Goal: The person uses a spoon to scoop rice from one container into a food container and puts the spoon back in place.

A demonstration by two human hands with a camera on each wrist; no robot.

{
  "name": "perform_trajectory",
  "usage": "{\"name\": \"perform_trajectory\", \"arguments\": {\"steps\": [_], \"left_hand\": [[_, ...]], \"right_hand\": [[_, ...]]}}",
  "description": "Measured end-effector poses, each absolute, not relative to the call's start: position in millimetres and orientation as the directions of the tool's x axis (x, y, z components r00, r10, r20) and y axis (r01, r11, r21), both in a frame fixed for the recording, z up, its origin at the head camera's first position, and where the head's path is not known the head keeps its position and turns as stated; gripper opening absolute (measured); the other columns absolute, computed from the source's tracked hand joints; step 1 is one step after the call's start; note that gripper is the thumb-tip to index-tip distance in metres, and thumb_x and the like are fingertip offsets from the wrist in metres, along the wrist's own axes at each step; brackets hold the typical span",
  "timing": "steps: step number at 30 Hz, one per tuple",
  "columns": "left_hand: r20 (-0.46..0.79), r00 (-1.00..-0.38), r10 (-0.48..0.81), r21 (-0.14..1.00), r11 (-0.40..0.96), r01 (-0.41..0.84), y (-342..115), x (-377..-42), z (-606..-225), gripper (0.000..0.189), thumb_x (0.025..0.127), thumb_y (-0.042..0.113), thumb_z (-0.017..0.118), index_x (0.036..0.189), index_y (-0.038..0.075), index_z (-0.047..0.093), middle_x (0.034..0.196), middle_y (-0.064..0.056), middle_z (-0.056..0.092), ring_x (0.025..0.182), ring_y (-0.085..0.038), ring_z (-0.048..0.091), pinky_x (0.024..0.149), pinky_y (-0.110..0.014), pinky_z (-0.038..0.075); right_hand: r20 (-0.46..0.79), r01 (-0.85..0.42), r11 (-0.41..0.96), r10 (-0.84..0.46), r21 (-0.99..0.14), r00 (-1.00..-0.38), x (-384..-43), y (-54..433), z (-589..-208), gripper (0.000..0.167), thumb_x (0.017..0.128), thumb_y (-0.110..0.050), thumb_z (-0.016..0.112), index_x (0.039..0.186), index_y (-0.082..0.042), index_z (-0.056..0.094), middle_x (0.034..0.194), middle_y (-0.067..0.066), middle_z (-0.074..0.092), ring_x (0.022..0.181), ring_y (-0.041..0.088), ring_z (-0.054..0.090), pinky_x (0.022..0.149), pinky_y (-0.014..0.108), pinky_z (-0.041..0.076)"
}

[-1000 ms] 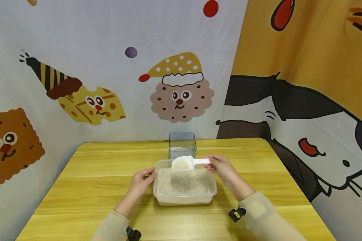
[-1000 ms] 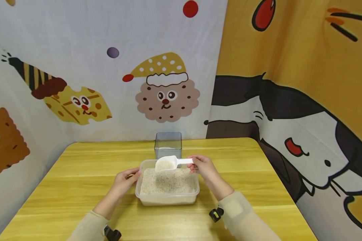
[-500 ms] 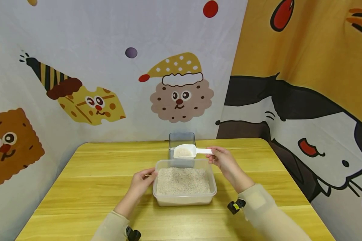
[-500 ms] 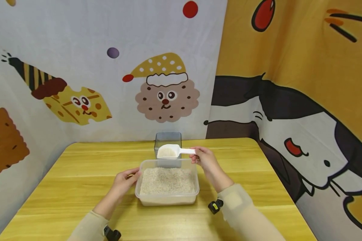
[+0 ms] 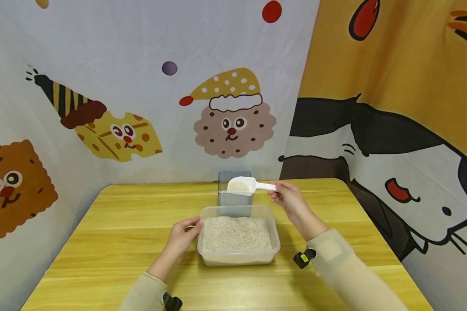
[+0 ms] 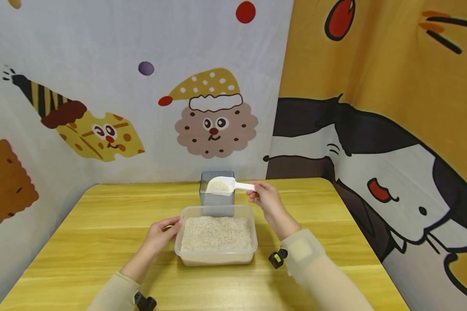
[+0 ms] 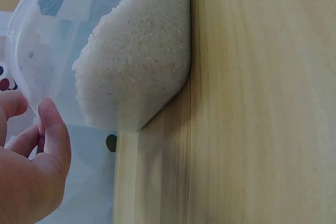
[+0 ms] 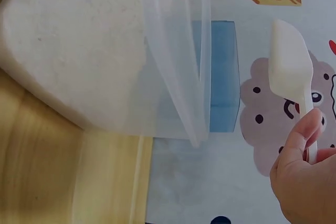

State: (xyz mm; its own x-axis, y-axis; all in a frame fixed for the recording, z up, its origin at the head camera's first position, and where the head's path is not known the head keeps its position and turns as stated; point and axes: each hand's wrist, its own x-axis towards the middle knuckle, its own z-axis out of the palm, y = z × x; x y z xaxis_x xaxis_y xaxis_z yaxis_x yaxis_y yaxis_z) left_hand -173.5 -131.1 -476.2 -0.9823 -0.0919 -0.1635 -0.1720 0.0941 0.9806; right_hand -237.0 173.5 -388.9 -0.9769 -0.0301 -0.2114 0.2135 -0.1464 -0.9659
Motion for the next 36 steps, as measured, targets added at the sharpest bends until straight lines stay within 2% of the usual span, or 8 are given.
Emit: {"name": "perform_trajectory", "arguments": {"steps": [11,22,36], "left_hand": [[-0.157,-0.983,-0.098,0.981,0.104,-0.167,-130.4,-173.9,-477.6,0.037,0.089,0.011,0.065,0.121,-0.007,0.060,0.101,-0.009,0.062,0.083,-0.007,0.059,0.070,-0.017,0.053],[-0.158,-0.983,-0.097,0.981,0.097,-0.167,-131.1,-174.4,-477.5,0.036,0.090,0.011,0.064,0.121,-0.006,0.061,0.102,-0.010,0.062,0.084,-0.007,0.059,0.071,-0.018,0.053],[-0.154,-0.984,-0.088,0.982,0.098,-0.162,-131.8,-173.9,-478.3,0.037,0.090,0.011,0.064,0.122,-0.007,0.059,0.105,-0.011,0.061,0.085,-0.007,0.059,0.072,-0.017,0.053]], "right_hand": [[-0.209,0.208,-0.118,0.001,-0.971,-0.978,-242.4,173.4,-385.9,0.031,0.103,-0.013,0.037,0.123,0.006,0.051,0.073,-0.002,0.062,0.064,0.006,0.054,0.062,0.015,0.051],[-0.164,0.161,-0.082,0.037,-0.984,-0.986,-256.8,177.2,-386.3,0.035,0.103,-0.012,0.037,0.127,0.011,0.047,0.072,-0.001,0.061,0.062,0.005,0.055,0.059,0.015,0.050],[-0.105,0.108,0.028,0.097,-0.994,-0.990,-270.2,184.5,-378.6,0.033,0.102,-0.011,0.037,0.123,0.011,0.051,0.072,-0.001,0.059,0.064,0.007,0.056,0.059,0.016,0.052]]}}
